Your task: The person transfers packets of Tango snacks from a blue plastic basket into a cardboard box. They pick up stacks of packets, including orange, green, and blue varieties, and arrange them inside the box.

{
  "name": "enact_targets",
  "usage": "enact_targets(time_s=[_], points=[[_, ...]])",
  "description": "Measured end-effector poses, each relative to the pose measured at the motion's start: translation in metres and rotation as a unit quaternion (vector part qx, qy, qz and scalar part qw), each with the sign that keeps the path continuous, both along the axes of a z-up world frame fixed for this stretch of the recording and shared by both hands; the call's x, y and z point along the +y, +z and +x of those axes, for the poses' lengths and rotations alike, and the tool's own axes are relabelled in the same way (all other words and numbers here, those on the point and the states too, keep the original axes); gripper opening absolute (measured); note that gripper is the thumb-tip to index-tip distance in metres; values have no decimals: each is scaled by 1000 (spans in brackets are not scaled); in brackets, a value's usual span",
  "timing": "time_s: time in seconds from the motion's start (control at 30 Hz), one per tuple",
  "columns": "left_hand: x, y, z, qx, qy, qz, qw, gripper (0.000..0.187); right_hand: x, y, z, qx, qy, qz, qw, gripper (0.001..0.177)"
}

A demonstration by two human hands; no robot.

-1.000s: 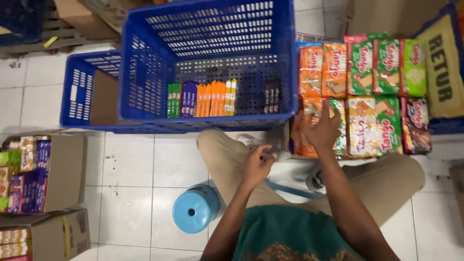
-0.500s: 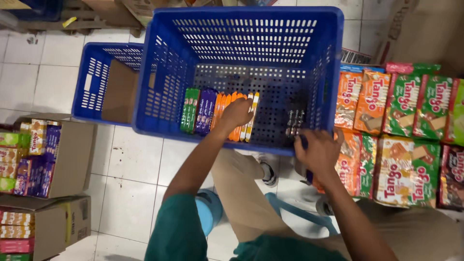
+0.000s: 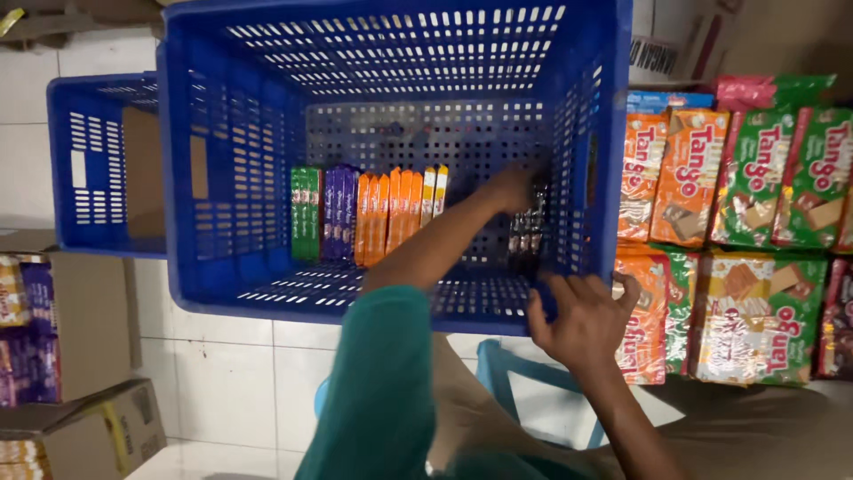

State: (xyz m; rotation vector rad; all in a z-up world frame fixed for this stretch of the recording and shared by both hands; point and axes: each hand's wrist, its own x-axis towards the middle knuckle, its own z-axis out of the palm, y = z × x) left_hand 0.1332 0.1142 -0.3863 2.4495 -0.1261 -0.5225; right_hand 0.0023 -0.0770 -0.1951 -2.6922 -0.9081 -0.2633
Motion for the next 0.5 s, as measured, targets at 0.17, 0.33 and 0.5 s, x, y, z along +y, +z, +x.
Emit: enact_targets(time_s=[0.17, 0.33, 0.5], points=[[-14, -23, 13, -61, 5, -140, 988, 63, 0, -2, -3, 11, -14, -6, 1000, 22], [-19, -35, -1, 133, 230, -225, 938, 61, 1, 0, -2, 18, -12, 15, 1000, 20], [-2, -44, -21, 115, 345, -84, 928, 79, 3, -3, -2, 36, -16, 36, 999, 26]])
